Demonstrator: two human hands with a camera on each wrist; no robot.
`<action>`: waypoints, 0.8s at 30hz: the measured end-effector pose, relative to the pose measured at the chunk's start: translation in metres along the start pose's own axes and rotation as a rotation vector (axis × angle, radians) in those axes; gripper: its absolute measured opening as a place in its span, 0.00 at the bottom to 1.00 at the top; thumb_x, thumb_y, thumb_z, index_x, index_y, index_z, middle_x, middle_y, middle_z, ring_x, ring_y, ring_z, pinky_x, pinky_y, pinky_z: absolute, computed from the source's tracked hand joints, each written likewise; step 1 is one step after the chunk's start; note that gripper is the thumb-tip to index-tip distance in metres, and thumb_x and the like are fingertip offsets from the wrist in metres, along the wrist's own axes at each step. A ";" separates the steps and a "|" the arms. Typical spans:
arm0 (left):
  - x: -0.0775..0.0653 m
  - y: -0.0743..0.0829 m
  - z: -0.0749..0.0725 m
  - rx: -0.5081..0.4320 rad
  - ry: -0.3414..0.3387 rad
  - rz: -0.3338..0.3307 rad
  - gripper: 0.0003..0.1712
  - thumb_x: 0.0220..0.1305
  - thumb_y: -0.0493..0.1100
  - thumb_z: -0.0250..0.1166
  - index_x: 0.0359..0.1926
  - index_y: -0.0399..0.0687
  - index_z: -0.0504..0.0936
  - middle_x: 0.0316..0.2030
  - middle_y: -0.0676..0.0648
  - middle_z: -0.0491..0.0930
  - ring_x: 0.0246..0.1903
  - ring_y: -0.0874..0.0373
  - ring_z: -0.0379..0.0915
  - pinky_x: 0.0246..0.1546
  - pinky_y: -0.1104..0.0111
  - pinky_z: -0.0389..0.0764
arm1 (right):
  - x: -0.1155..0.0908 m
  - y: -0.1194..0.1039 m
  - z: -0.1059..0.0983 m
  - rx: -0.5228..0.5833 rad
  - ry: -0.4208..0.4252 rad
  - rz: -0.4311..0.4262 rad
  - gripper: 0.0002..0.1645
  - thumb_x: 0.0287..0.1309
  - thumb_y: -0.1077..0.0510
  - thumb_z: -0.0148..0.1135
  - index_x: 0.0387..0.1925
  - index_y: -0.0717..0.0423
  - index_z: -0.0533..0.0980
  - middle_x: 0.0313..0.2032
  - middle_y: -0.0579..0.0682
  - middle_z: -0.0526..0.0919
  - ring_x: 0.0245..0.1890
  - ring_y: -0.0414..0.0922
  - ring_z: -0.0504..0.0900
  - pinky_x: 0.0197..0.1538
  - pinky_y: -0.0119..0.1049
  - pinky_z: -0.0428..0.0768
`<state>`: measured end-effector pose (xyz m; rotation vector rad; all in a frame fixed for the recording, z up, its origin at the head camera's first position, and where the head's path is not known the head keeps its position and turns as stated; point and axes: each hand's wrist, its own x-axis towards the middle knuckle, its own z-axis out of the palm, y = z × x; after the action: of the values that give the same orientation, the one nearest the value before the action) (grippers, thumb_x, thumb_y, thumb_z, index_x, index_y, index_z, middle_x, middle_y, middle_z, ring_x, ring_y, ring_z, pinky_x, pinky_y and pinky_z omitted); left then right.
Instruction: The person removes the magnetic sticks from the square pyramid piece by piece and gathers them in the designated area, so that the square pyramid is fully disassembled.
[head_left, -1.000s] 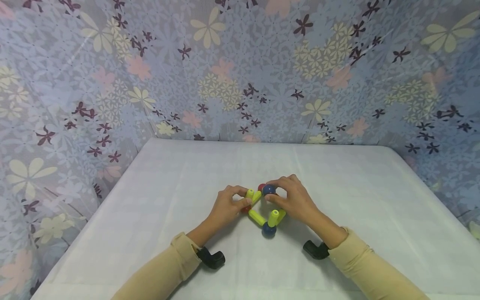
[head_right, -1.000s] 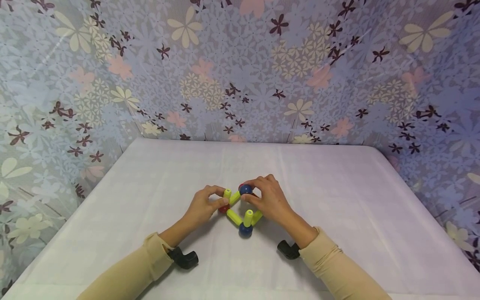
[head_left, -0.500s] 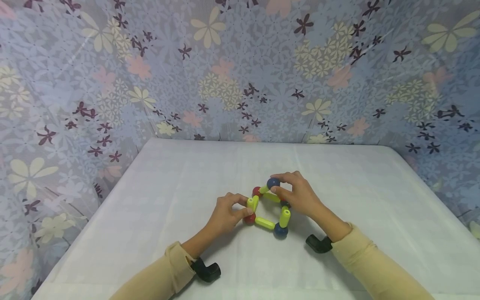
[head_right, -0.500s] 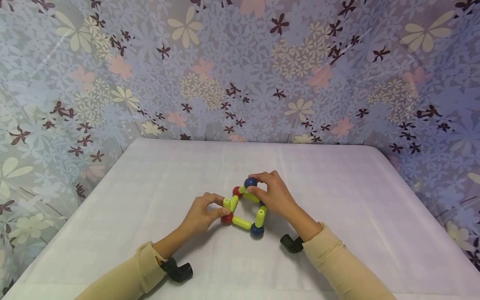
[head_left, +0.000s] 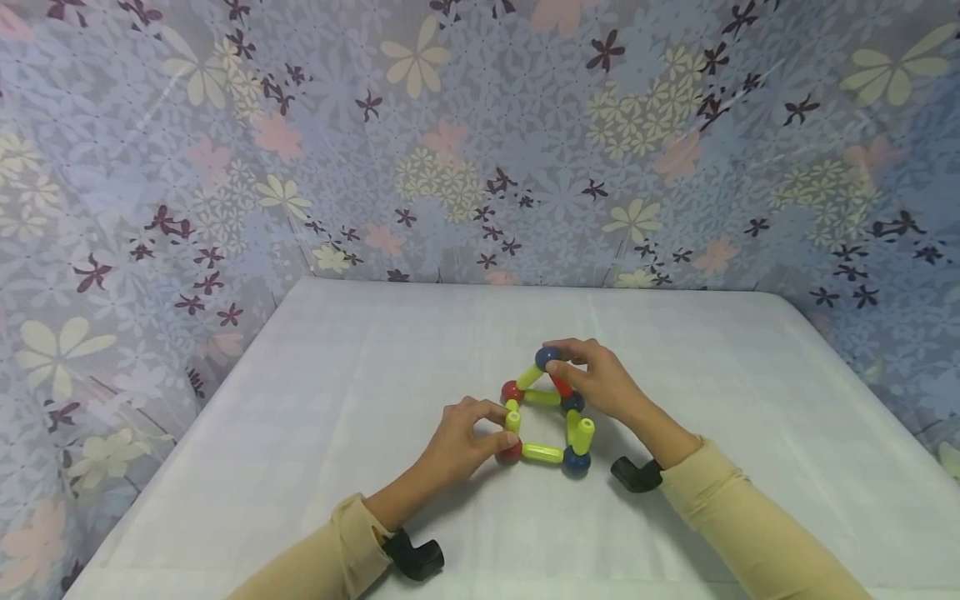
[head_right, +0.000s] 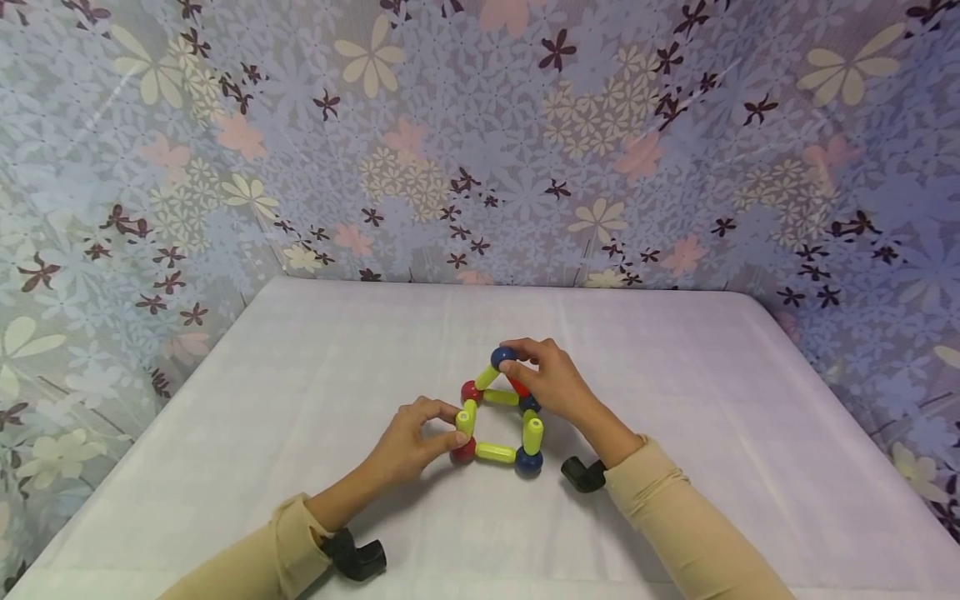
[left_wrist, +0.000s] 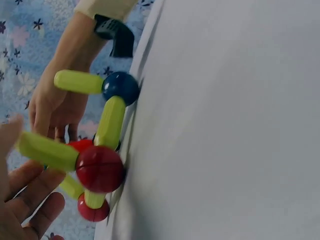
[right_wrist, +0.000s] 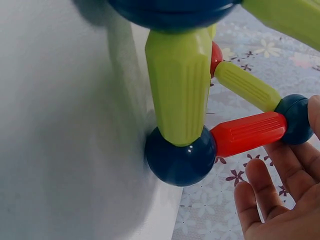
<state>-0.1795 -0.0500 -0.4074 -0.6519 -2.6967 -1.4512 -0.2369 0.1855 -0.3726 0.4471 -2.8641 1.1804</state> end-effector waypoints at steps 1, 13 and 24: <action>0.001 0.000 -0.001 -0.006 -0.005 -0.015 0.14 0.56 0.51 0.67 0.43 0.55 0.83 0.42 0.55 0.82 0.49 0.57 0.70 0.55 0.54 0.64 | 0.000 0.000 0.000 -0.001 0.001 -0.002 0.29 0.61 0.40 0.56 0.59 0.48 0.72 0.53 0.53 0.78 0.57 0.57 0.73 0.54 0.57 0.73; 0.056 -0.013 -0.007 0.064 0.038 0.001 0.19 0.61 0.50 0.64 0.52 0.50 0.80 0.49 0.52 0.82 0.51 0.52 0.70 0.55 0.55 0.66 | -0.001 0.001 0.001 0.011 0.001 0.001 0.28 0.62 0.41 0.55 0.59 0.49 0.72 0.54 0.54 0.77 0.57 0.57 0.73 0.55 0.56 0.73; 0.088 -0.011 0.006 0.170 -0.100 0.038 0.19 0.59 0.48 0.65 0.52 0.53 0.82 0.49 0.52 0.83 0.53 0.53 0.68 0.61 0.50 0.58 | -0.002 0.002 -0.001 -0.004 0.011 -0.034 0.28 0.61 0.40 0.55 0.59 0.48 0.72 0.54 0.54 0.77 0.56 0.56 0.73 0.56 0.56 0.72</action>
<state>-0.2630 -0.0195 -0.4021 -0.7799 -2.8244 -1.1945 -0.2357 0.1881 -0.3741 0.4854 -2.8368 1.1687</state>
